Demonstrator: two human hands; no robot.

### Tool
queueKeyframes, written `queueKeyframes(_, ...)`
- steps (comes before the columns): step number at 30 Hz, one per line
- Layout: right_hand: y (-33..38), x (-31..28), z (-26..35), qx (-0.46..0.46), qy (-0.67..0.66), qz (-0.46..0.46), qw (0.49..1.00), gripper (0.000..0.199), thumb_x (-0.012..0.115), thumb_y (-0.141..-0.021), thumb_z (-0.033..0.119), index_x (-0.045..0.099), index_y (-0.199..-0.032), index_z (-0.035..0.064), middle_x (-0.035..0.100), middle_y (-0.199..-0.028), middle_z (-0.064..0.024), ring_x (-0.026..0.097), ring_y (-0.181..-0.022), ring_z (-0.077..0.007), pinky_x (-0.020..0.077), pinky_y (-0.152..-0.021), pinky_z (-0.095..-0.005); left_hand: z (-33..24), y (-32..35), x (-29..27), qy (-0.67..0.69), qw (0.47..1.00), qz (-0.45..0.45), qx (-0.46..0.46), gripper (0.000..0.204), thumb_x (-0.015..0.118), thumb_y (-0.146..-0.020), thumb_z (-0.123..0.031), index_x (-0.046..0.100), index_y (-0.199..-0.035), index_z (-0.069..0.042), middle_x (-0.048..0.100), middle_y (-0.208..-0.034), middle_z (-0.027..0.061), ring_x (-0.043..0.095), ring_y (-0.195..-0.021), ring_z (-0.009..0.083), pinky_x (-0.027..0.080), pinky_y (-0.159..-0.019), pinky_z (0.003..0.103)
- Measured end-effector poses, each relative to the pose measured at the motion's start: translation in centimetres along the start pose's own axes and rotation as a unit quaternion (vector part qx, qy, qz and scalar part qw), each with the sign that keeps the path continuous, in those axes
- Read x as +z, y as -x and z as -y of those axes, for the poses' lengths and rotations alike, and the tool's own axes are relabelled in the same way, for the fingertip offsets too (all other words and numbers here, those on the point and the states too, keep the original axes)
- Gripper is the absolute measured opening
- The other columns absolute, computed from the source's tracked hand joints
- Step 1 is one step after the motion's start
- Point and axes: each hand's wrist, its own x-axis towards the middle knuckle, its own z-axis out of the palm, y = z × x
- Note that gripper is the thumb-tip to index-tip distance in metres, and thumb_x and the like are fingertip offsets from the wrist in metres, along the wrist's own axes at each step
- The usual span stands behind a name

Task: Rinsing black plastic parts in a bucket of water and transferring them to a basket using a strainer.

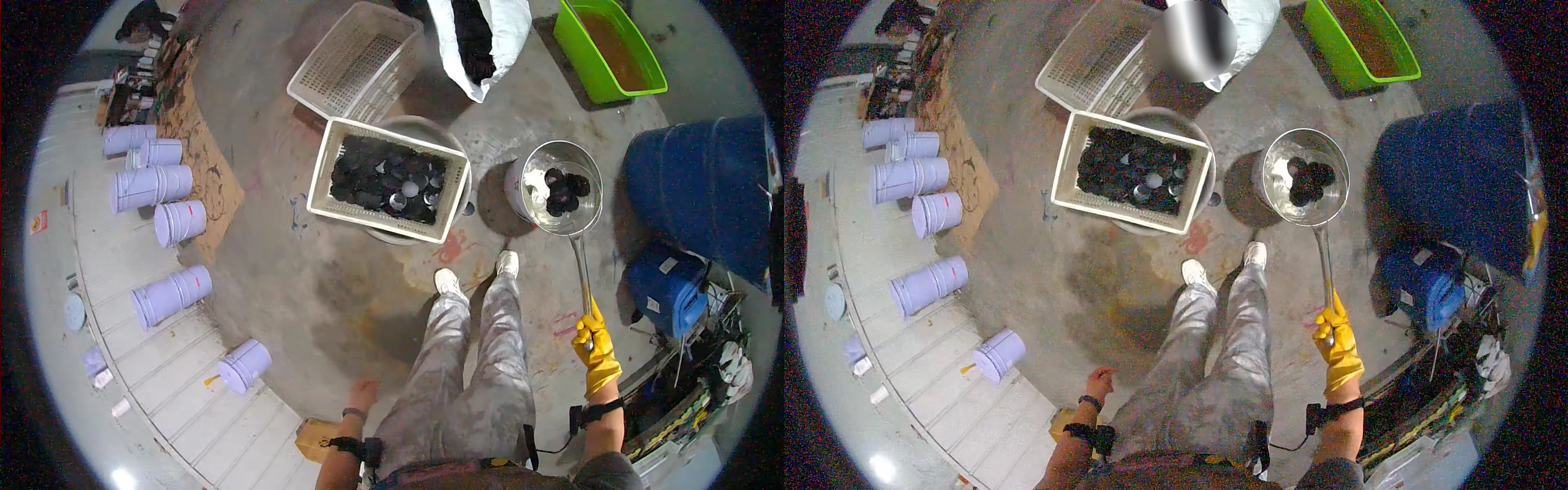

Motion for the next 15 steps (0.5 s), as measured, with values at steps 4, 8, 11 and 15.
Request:
queueKeyframes(4,2.1,4.4,-1.9,-0.022,0.112,0.042,0.993,0.053,0.05,-0.083,0.005,0.033,-0.133,0.0156,0.054,-0.065,-0.0054,0.041,-0.041,-0.008,0.0349,-0.037,-0.0163,1.8,-0.3,-1.6,0.041,0.999,-0.031,-0.014,0.023,0.058,-0.081,-0.027,0.061,-0.091,-0.006,0.055,-0.069,-0.0004,0.05,-0.058,0.0107,0.043,-0.053,0.025)
queueKeyframes(8,0.7,10.2,-4.1,-0.061,0.355,0.04,0.932,0.056,0.052,-0.082,0.008,0.033,-0.134,0.0168,0.057,-0.064,-0.0064,0.044,-0.041,-0.0087,0.0339,-0.037,-0.0192,3.2,-0.7,-2.8,0.062,0.998,-0.018,0.002,0.021,0.057,-0.081,-0.025,0.062,-0.092,-0.008,0.056,-0.069,0.0,0.05,-0.058,0.011,0.043,-0.051,0.026)
queueKeyframes(11,-1.2,17.3,-6.7,-0.088,0.47,0.081,0.874,0.056,0.048,-0.08,0.006,0.035,-0.133,0.0184,0.06,-0.078,-0.0087,0.052,-0.054,-0.012,0.0409,-0.049,-0.0235,6.0,-1.7,-4.4,0.092,0.996,-0.019,-0.01,0.018,0.056,-0.081,-0.022,0.062,-0.092,-0.008,0.056,-0.07,0.0007,0.051,-0.058,0.0117,0.043,-0.05,0.027)
queueKeyframes(15,-6.6,23.4,-11.1,-0.258,0.702,0.052,0.662,0.055,0.047,-0.078,0.006,0.039,-0.13,0.0247,0.058,-0.097,-0.017,0.056,-0.083,-0.0293,0.0439,-0.075,-0.0361,7.1,-2.4,-4.8,0.053,0.998,-0.03,0.001,0.017,0.054,-0.08,-0.019,0.062,-0.092,-0.009,0.056,-0.069,0.0017,0.051,-0.057,0.0123,0.043,-0.05,0.028)
